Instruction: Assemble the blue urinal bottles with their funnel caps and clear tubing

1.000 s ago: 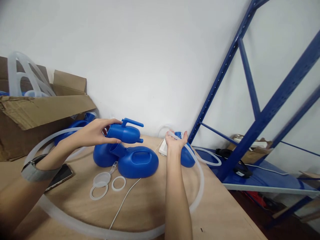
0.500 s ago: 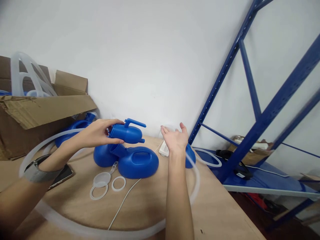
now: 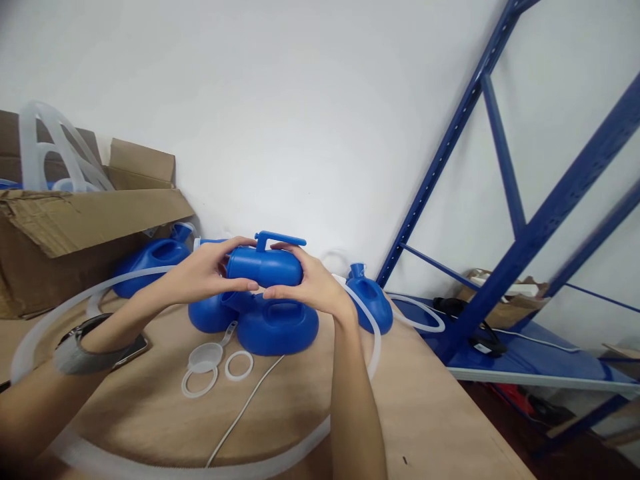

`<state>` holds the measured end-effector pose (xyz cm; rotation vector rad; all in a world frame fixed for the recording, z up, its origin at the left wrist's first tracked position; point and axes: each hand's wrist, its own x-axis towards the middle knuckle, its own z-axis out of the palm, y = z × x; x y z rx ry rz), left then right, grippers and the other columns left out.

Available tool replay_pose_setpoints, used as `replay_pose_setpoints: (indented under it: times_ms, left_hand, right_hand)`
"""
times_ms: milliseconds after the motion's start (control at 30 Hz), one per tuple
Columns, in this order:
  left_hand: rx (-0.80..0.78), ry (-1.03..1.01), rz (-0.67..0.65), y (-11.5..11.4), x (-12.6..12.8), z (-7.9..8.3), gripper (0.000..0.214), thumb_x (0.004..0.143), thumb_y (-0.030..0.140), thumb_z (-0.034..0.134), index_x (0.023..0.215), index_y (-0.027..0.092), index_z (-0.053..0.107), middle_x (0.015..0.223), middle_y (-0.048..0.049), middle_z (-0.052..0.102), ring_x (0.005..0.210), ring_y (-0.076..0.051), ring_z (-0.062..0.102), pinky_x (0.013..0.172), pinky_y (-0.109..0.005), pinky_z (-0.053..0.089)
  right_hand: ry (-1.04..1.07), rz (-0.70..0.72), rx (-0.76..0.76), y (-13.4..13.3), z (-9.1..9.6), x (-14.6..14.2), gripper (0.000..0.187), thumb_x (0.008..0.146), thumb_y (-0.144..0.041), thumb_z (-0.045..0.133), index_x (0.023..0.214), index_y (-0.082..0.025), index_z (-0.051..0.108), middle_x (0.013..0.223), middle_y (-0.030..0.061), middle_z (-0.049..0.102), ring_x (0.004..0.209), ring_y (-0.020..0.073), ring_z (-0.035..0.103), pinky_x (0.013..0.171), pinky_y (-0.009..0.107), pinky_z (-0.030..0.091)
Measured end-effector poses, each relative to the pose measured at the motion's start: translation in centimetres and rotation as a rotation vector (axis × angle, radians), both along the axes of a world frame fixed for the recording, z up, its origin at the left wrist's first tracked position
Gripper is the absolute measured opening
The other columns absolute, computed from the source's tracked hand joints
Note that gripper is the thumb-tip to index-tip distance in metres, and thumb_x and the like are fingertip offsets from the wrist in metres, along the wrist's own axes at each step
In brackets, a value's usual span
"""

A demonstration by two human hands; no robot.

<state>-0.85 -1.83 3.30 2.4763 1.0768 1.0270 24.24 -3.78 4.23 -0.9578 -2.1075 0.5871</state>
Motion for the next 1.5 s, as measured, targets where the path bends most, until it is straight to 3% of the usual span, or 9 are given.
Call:
replay_pose_setpoints:
  times_ms: [100, 233, 433, 633, 867, 1000, 1100, 1200, 1500]
  left_hand:
    - [-0.167, 0.187, -0.018, 0.2, -0.1, -0.4, 0.096, 0.078, 0.072, 0.067, 0.154, 0.02, 0.041, 0.093, -0.0068, 0.075, 0.081, -0.028, 0.071, 0.067, -0.031, 0.05]
    - [-0.391, 0.648, -0.077, -0.3, 0.3, -1.2, 0.069, 0.071, 0.066, 0.073, 0.122, 0.02, 0.07, 0.099, -0.0114, 0.076, 0.084, -0.031, 0.071, 0.067, -0.034, 0.05]
    - [-0.223, 0.988, -0.074, -1.4, 4.3, -6.9, 0.023, 0.059, 0.031, 0.085, 0.076, 0.019, 0.074, 0.085, -0.0117, 0.075, 0.074, -0.033, 0.07, 0.069, -0.041, 0.051]
    - [-0.133, 0.943, -0.138, -1.1, 6.9, -12.1, 0.042, 0.047, 0.011, 0.083, 0.087, 0.022, 0.074, 0.087, -0.0082, 0.075, 0.075, -0.03, 0.071, 0.067, -0.036, 0.052]
    - [-0.376, 0.853, -0.416, -1.8, 6.3, -7.3, 0.032, 0.065, 0.036, 0.082, 0.094, 0.025, 0.077, 0.081, -0.0053, 0.075, 0.072, -0.028, 0.069, 0.056, -0.032, 0.047]
    - [-0.425, 0.244, -0.617, -1.5, 3.5, -2.4, 0.049, 0.076, 0.046, 0.079, 0.12, 0.025, 0.072, 0.101, -0.0051, 0.076, 0.088, -0.022, 0.072, 0.075, -0.03, 0.057]
    - [-0.25, -0.172, -0.368, -1.0, 1.6, -0.3, 0.053, 0.083, 0.053, 0.072, 0.126, 0.023, 0.067, 0.105, -0.0069, 0.075, 0.093, -0.023, 0.071, 0.082, -0.035, 0.059]
    - [-0.099, -0.263, -0.104, -0.5, 1.0, -0.1, 0.059, 0.083, 0.061, 0.071, 0.125, 0.021, 0.067, 0.098, -0.0072, 0.076, 0.085, -0.023, 0.071, 0.08, -0.037, 0.06]
    - [-0.172, -0.206, -0.197, 0.4, 0.9, -0.7, 0.068, 0.093, 0.059, 0.062, 0.146, 0.018, 0.059, 0.108, -0.0077, 0.081, 0.098, -0.027, 0.075, 0.087, -0.036, 0.059]
  right_hand:
    - [-0.069, -0.103, 0.072, 0.0, 0.1, 1.3, 0.07, 0.069, -0.048, 0.091, 0.132, -0.029, 0.066, 0.136, 0.0084, 0.066, 0.121, 0.035, 0.065, 0.104, 0.051, 0.053]
    - [-0.07, -0.246, 0.084, -0.1, 0.2, 4.1, 0.068, 0.07, -0.046, 0.091, 0.131, -0.03, 0.068, 0.133, 0.0082, 0.068, 0.117, 0.0357, 0.066, 0.103, 0.053, 0.053]
    - [-0.091, -0.392, 0.056, -0.7, 0.4, 6.4, 0.069, 0.071, -0.049, 0.089, 0.132, -0.029, 0.066, 0.134, 0.0087, 0.067, 0.119, 0.0366, 0.065, 0.102, 0.054, 0.053]
    - [-0.078, -0.38, 0.041, -0.9, 0.3, 6.4, 0.068, 0.072, -0.049, 0.088, 0.133, -0.03, 0.066, 0.135, 0.0081, 0.067, 0.12, 0.0363, 0.065, 0.102, 0.053, 0.053]
    - [0.004, -0.283, 0.032, -0.8, 0.3, 6.5, 0.07, 0.068, -0.048, 0.09, 0.131, -0.029, 0.066, 0.138, 0.0078, 0.066, 0.122, 0.0351, 0.064, 0.101, 0.05, 0.055]
    - [0.064, -0.237, 0.038, -0.5, 0.1, 6.8, 0.073, 0.063, -0.049, 0.092, 0.128, -0.027, 0.067, 0.135, 0.0086, 0.068, 0.122, 0.0351, 0.064, 0.101, 0.048, 0.055]
    - [0.097, -0.212, 0.053, -0.3, 0.0, 6.8, 0.072, 0.061, -0.051, 0.092, 0.124, -0.026, 0.069, 0.132, 0.0094, 0.069, 0.121, 0.0354, 0.065, 0.102, 0.049, 0.054]
    - [0.112, -0.197, 0.058, 0.1, -0.2, 6.2, 0.072, 0.061, -0.054, 0.091, 0.122, -0.024, 0.069, 0.132, 0.0107, 0.068, 0.12, 0.0356, 0.065, 0.102, 0.05, 0.054]
    - [0.196, -0.071, 0.01, 3.1, -2.5, 3.5, 0.073, 0.06, -0.053, 0.092, 0.124, -0.026, 0.069, 0.133, 0.0094, 0.068, 0.123, 0.0346, 0.064, 0.104, 0.048, 0.052]
